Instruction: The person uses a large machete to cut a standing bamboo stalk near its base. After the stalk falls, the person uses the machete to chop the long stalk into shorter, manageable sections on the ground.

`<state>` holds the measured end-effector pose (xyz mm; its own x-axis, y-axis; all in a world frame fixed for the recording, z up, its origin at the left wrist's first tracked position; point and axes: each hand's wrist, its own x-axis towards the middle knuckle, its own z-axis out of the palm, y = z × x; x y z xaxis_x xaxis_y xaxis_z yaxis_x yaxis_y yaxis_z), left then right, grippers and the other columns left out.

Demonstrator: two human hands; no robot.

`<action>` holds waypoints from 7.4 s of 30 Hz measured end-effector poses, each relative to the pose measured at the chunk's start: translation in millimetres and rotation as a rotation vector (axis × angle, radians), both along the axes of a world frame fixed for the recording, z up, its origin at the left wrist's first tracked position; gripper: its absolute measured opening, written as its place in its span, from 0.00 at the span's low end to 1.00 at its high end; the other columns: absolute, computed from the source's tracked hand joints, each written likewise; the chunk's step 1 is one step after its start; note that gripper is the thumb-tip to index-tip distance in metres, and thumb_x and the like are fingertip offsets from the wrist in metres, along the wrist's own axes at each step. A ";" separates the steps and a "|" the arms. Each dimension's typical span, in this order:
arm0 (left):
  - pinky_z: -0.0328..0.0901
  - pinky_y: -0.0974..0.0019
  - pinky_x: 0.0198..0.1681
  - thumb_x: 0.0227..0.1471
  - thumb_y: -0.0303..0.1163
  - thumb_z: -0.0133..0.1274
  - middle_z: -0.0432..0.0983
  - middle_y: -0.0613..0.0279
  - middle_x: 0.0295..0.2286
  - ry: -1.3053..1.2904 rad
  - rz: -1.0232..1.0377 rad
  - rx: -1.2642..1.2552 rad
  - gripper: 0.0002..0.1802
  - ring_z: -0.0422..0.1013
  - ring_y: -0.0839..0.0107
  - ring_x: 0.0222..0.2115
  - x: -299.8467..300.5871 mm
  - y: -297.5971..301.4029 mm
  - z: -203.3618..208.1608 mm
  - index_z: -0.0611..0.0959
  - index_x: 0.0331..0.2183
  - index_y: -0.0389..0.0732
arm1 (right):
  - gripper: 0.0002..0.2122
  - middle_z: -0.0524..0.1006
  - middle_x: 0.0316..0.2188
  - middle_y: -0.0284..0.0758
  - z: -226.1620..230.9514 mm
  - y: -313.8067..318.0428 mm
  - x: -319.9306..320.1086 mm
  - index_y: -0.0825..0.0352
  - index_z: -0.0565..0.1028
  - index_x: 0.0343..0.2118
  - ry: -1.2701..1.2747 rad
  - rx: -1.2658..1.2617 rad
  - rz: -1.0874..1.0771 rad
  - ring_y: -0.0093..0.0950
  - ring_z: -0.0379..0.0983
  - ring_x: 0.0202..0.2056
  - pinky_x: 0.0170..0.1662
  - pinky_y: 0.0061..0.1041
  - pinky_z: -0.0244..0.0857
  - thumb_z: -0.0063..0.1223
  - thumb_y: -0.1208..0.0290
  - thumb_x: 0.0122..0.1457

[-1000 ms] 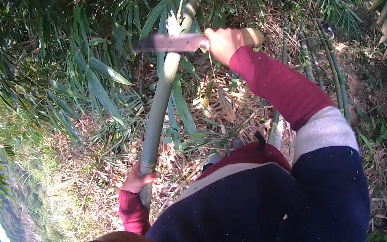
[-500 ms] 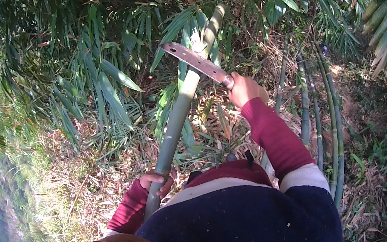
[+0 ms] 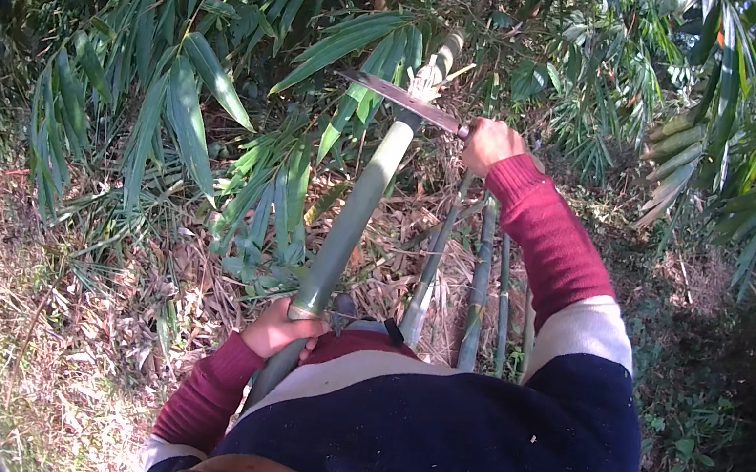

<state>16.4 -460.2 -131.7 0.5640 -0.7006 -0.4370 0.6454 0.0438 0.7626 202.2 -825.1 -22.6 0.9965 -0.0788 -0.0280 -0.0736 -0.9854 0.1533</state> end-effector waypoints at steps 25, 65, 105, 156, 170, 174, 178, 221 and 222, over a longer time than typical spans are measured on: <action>0.69 0.64 0.16 0.51 0.33 0.60 0.73 0.61 0.18 -0.007 0.064 0.015 0.12 0.71 0.71 0.14 11.3 24.2 -14.0 0.77 0.29 0.33 | 0.08 0.81 0.26 0.41 45.1 141.9 9.7 0.66 0.80 0.33 0.108 -0.546 0.175 0.38 0.81 0.30 0.35 0.37 0.74 0.50 0.70 0.57; 0.68 0.59 0.47 0.47 0.36 0.65 0.76 0.45 0.39 -0.890 0.194 0.574 0.40 0.75 0.55 0.40 66.6 63.5 3.8 0.64 0.55 0.30 | 0.19 0.81 0.41 0.45 -296.1 36.3 -431.0 0.68 0.82 0.37 0.790 0.626 -0.630 0.39 0.79 0.46 0.47 0.40 0.72 0.58 0.56 0.49; 0.72 0.52 0.36 0.32 0.38 0.64 0.80 0.44 0.27 -0.753 0.544 1.669 0.21 0.78 0.48 0.28 -60.3 -9.8 19.7 0.82 0.32 0.38 | 0.08 0.77 0.27 0.35 -126.4 58.9 5.4 0.57 0.73 0.34 -0.485 0.508 0.899 0.34 0.77 0.30 0.33 0.39 0.68 0.52 0.59 0.59; 0.69 0.67 0.21 0.46 0.25 0.60 0.75 0.59 0.20 0.008 0.128 0.451 0.11 0.72 0.70 0.16 -28.5 39.6 -45.1 0.79 0.33 0.31 | 0.10 0.80 0.31 0.32 -99.0 67.1 -34.9 0.61 0.74 0.41 0.211 0.000 0.373 0.33 0.79 0.33 0.37 0.42 0.73 0.49 0.70 0.55; 0.69 0.67 0.22 0.43 0.29 0.61 0.77 0.58 0.19 -0.141 0.160 0.432 0.14 0.74 0.71 0.17 -43.5 35.4 -62.2 0.79 0.31 0.28 | 0.12 0.81 0.30 0.41 -77.4 79.6 -48.5 0.65 0.74 0.43 0.086 -0.058 0.616 0.41 0.81 0.35 0.41 0.48 0.72 0.45 0.69 0.58; 0.68 0.67 0.22 0.43 0.27 0.61 0.77 0.58 0.19 -0.284 0.117 0.466 0.15 0.73 0.72 0.17 -38.8 18.7 -27.9 0.78 0.32 0.28 | 0.11 0.82 0.31 0.44 -44.1 -18.2 26.5 0.65 0.76 0.39 0.000 -0.076 -0.028 0.40 0.81 0.35 0.39 0.43 0.75 0.45 0.67 0.59; 0.68 0.68 0.21 0.45 0.26 0.61 0.77 0.58 0.20 -0.079 0.170 0.404 0.13 0.73 0.72 0.18 -46.7 37.0 -58.5 0.78 0.33 0.29 | 0.11 0.81 0.31 0.42 -45.0 102.0 -27.3 0.64 0.75 0.41 0.190 -0.070 0.285 0.42 0.80 0.35 0.39 0.43 0.74 0.48 0.68 0.58; 0.70 0.54 0.46 0.38 0.41 0.63 0.80 0.40 0.36 -0.428 0.093 0.696 0.34 0.78 0.47 0.39 -59.7 -0.8 -41.4 0.77 0.46 0.30 | 0.15 0.82 0.30 0.35 -16.7 -35.2 37.7 0.62 0.77 0.43 0.175 -0.336 -0.077 0.29 0.82 0.31 0.35 0.34 0.77 0.54 0.58 0.58; 0.70 0.54 0.45 0.38 0.41 0.63 0.80 0.40 0.34 -0.446 0.149 0.679 0.32 0.78 0.47 0.37 -61.3 -4.5 -46.2 0.78 0.44 0.30 | 0.15 0.83 0.31 0.38 -31.7 -63.0 45.3 0.64 0.77 0.43 0.104 -0.295 -0.063 0.31 0.82 0.32 0.37 0.36 0.77 0.51 0.59 0.59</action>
